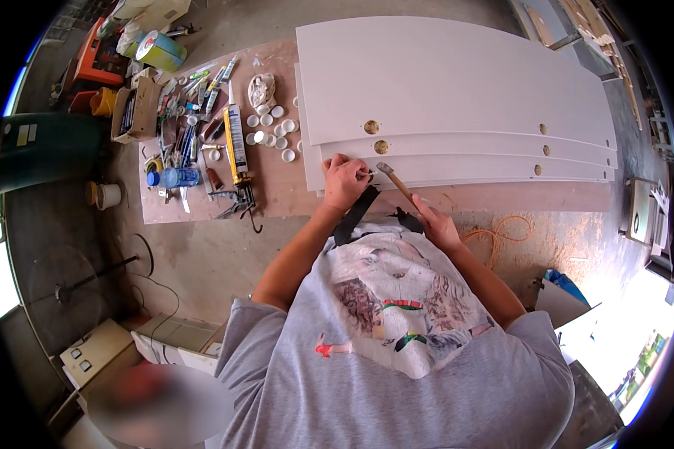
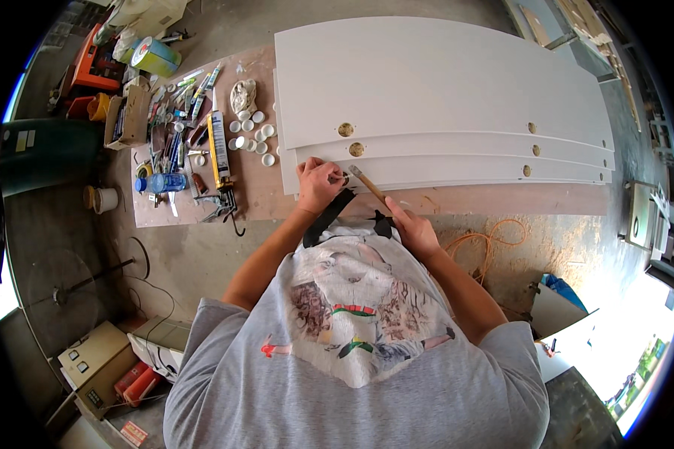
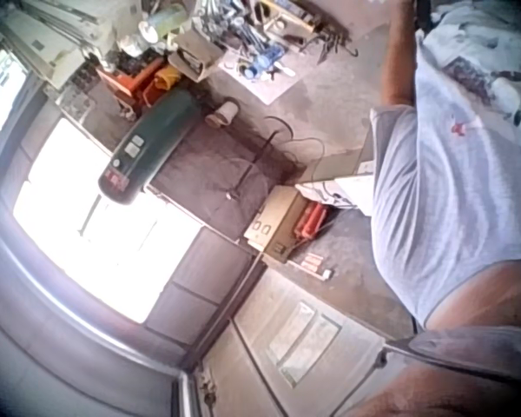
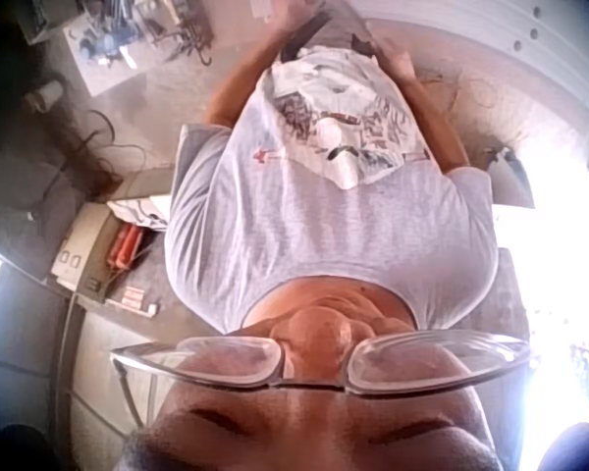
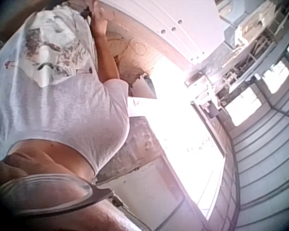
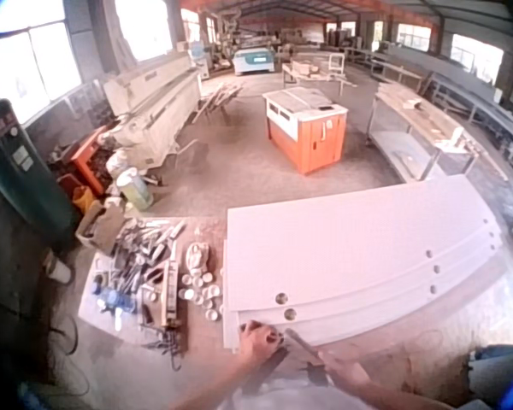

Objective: The person carries a wooden board to a machine, feeds it through, and then uses a hammer and a wooden block to tap plastic caps into holes on the board.

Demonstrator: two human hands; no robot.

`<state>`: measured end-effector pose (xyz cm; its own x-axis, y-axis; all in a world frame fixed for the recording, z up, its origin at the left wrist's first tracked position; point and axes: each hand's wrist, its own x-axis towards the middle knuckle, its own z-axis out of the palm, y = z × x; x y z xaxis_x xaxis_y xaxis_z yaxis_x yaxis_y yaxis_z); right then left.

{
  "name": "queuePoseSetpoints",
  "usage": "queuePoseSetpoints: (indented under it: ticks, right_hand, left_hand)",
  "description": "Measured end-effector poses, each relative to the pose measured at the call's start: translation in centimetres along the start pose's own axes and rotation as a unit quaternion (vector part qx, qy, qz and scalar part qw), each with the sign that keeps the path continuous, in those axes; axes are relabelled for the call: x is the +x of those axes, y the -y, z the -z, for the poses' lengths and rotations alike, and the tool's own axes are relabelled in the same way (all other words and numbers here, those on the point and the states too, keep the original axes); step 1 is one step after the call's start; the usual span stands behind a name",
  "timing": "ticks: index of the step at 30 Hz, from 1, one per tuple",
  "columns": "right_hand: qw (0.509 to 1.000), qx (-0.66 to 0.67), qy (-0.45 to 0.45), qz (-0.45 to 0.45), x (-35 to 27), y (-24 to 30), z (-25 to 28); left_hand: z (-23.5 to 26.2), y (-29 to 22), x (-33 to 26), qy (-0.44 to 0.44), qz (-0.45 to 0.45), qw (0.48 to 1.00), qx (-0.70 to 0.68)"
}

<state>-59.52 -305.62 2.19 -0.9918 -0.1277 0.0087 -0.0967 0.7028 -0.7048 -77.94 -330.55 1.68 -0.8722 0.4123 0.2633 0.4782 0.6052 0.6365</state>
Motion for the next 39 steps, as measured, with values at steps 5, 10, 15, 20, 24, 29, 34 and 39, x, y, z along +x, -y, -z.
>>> queuePoseSetpoints:
  ticks: [5, 10, 15, 20, 24, 29, 34, 39]
  right_hand:
    - [0.999, -0.017, 0.029, -0.025, 0.3, 0.6, 0.1]
    - [0.998, -0.024, 0.054, -0.028, 0.2, 0.4, 0.3]
    - [1.000, 0.006, -0.012, 0.026, 0.0, 0.5, 0.3]
    - [0.998, -0.059, 0.024, 0.023, 0.3, 0.2, 0.8]
    - [0.988, -0.089, 0.117, -0.039, 0.2, -1.0, -0.1]
    - [0.997, -0.046, 0.065, -0.018, -0.2, -0.8, -0.4]
    - [0.992, -0.068, 0.104, -0.026, 1.3, -0.1, -0.5]
    - [0.997, -0.025, 0.066, 0.039, 3.0, 0.8, -0.9]
  left_hand:
    - [-0.2, -0.1, 0.0, -0.009, -0.008, 1.000, 0.002]
    - [0.6, 1.1, -0.7, -0.026, 0.008, 1.000, 0.001]
    - [2.2, 2.0, -1.2, -0.017, 0.033, 0.999, -0.008]
    - [2.0, 2.0, -1.1, -0.037, 0.020, 0.999, -0.018]
    - [2.0, 2.2, -1.5, -0.037, 0.022, 0.999, -0.034]
    - [2.2, 2.5, -1.3, -0.022, 0.029, 0.999, -0.038]
    - [2.5, 2.2, -1.0, -0.017, 0.034, 0.998, -0.043]
    - [2.6, 2.3, -1.4, -0.003, 0.043, 0.998, -0.042]
